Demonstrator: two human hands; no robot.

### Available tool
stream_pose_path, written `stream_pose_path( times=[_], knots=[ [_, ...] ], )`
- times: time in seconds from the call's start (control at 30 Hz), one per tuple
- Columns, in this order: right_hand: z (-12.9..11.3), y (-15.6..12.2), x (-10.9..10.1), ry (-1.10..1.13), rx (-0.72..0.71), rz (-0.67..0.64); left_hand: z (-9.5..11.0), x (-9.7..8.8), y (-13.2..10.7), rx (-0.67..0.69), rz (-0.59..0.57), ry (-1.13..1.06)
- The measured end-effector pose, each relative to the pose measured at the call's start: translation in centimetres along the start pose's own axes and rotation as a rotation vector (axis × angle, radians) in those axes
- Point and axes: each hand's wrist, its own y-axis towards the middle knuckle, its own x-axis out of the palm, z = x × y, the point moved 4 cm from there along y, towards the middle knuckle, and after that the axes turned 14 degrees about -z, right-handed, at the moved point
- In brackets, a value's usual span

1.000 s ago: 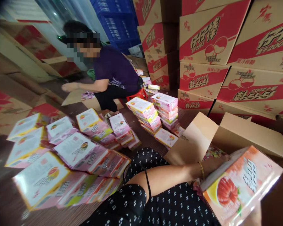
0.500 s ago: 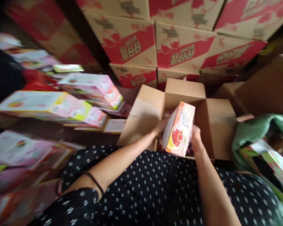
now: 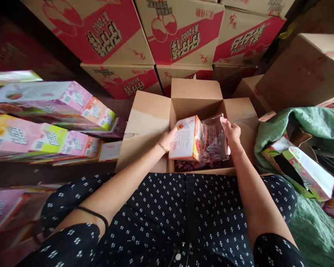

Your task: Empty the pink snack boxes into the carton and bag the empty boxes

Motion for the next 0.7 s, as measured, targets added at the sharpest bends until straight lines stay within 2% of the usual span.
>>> stream_pose_path(
  times=[0.07, 0.17, 0.23, 0.33, 0.4, 0.47, 0.57, 0.63, 0.7],
  knots=[
    [-0.9, -0.3, 0.1, 0.113, -0.01, 0.01, 0.5, 0.7, 0.0, 0.003, 0.001, -0.058],
    [-1.8, -0.5, -0.6, 0.251, -0.036, 0.004, 2.3, 2.1, -0.1, 0.109, -0.158, -0.126],
    [-2.1, -0.7, -1.3, 0.226, -0.01, 0.001, 3.4, 2.7, -0.3, 0.179, -0.228, -0.116],
    [-2.2, -1.4, -2.1, 0.134, 0.015, 0.067, 4.2, 2.7, -0.7, 0.263, -0.23, -0.042],
    [-2.3, -2.0, -2.2, 0.069, -0.062, 0.082, 4.8, 2.7, -1.2, 0.363, -0.254, 0.023],
    [-2.4, -2.6, -1.8, -0.004, -0.139, 0.019, 5.1, 2.8, -1.9, 0.405, -0.267, 0.097],
    [-2.2, -3.8, -1.0, 0.045, -0.183, -0.011, 4.9, 4.1, -3.7, 0.379, -0.269, 0.253],
    [-1.9, -5.1, -0.3, 0.19, -0.152, -0.04, 4.8, 5.8, -5.5, 0.477, -0.268, 0.48],
    [-1.1, -7.0, 1.2, 0.388, -0.012, -0.203, 4.6, 7.8, -7.6, 0.629, -0.237, 0.819]
  ],
)
